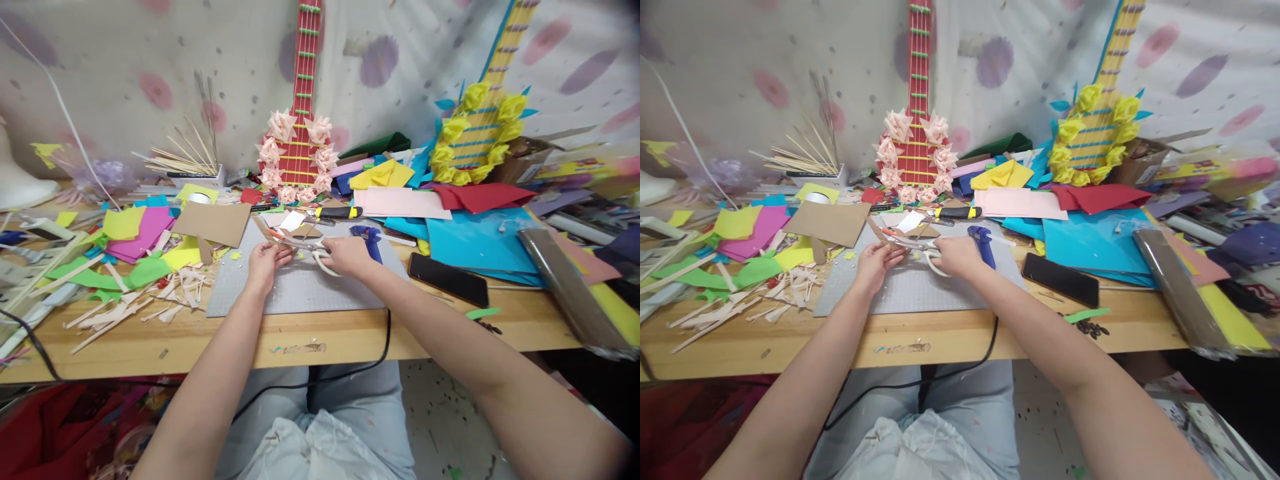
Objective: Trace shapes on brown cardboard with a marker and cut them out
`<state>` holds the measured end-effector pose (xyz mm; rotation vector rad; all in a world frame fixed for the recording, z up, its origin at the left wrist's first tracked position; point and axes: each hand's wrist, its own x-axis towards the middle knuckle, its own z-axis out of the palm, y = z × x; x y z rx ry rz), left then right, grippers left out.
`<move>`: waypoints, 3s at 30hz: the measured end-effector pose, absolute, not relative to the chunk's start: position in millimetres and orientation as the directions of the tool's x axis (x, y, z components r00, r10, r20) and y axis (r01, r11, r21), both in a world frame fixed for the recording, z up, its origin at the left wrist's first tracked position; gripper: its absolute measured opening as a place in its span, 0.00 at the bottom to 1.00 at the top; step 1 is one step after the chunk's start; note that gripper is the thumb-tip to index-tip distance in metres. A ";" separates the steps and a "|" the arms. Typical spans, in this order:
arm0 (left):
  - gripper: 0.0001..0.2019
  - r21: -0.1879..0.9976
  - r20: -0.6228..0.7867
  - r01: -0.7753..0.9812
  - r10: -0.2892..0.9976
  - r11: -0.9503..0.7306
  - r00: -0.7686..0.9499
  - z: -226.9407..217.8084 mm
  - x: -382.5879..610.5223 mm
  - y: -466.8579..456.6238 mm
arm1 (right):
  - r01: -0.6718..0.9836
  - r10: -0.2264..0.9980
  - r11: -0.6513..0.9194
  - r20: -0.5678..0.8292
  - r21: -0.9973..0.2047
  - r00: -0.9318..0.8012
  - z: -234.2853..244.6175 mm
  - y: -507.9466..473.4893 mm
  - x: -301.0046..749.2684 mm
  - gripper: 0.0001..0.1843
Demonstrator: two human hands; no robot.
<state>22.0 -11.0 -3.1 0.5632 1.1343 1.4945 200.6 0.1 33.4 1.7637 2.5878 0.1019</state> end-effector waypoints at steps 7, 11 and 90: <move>0.04 0.817 -0.243 -0.571 0.948 0.085 -0.206 -2.5 26.3 -12.3 | 0.934 0.935 0.352 0.024 0.060 -0.354 28.5 -5.1 187.4 0.20; 0.05 0.785 -0.253 -0.610 0.955 0.111 -0.152 -1.4 23.4 -11.3 | 0.928 0.929 0.367 0.020 0.067 -0.369 28.8 -4.1 189.2 0.21; 0.14 0.996 -0.017 -0.087 0.993 0.007 -0.117 -19.7 16.4 -7.6 | -0.060 0.986 -0.121 -0.113 -0.991 -0.119 -15.2 16.8 153.8 0.26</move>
